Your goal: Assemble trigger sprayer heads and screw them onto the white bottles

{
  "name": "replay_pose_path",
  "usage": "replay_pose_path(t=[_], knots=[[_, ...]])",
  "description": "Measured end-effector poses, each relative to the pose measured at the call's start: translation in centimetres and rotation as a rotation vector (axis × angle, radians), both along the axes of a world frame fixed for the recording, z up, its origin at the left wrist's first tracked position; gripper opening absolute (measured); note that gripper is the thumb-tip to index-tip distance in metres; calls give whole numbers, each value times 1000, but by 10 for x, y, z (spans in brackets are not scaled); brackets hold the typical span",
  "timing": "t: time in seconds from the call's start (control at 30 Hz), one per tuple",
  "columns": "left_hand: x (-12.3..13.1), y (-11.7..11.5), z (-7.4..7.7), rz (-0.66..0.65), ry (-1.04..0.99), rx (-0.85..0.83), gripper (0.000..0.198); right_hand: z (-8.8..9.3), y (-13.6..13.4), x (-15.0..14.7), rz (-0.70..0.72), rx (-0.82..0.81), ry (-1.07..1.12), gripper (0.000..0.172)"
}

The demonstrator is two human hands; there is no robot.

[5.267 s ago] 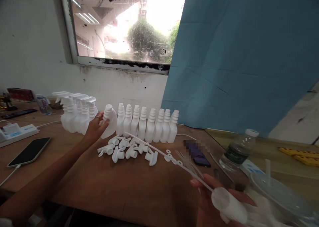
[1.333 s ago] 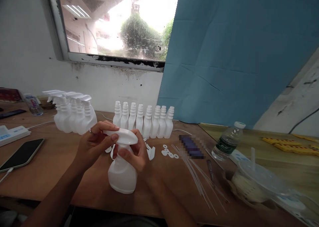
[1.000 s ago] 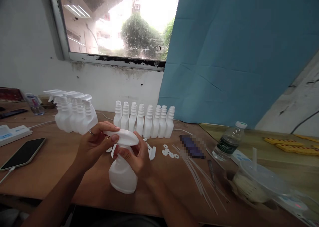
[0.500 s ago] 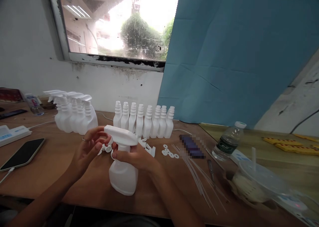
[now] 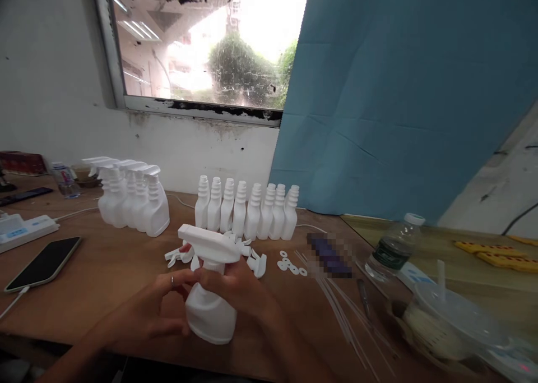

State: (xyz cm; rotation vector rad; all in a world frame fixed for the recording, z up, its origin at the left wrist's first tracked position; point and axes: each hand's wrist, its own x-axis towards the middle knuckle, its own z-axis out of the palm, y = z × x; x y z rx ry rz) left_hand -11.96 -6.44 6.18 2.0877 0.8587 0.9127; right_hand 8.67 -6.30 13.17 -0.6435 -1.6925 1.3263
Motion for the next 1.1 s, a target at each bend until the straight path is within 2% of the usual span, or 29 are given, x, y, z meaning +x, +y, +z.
replay_pose_path(t=[0.13, 0.23, 0.3, 0.4, 0.53, 0.63, 0.8, 0.97, 1.1], knots=[[-3, -3, 5, 32, -2, 91, 43, -11, 2, 10, -199, 113, 11, 30], [-14, 8, 20, 92, -35, 244, 38, -24, 4, 29, -366, 237, 37, 43], [-27, 27, 32, 223, -30, 346, 38, -37, 5, 44, -481, 284, 38, 46], [-47, 65, 41, 493, 4, 439, 46, -65, 5, 63, -617, 246, -42, 38], [-65, 110, 32, 710, 102, 420, 50, -105, 1, 70, -738, 273, -190, 24], [-72, 131, 16, 807, 159, 366, 48, -121, -2, 66, -737, 405, -315, 16], [-81, 147, -9, 938, 239, 348, 42, -127, -6, 61, -580, 624, -577, 21], [-88, 156, -23, 947, 276, 359, 41, -130, -10, 57, -449, 637, -843, 22], [-92, 161, -28, 974, 290, 385, 40, -129, -11, 55, -398, 618, -916, 23]])
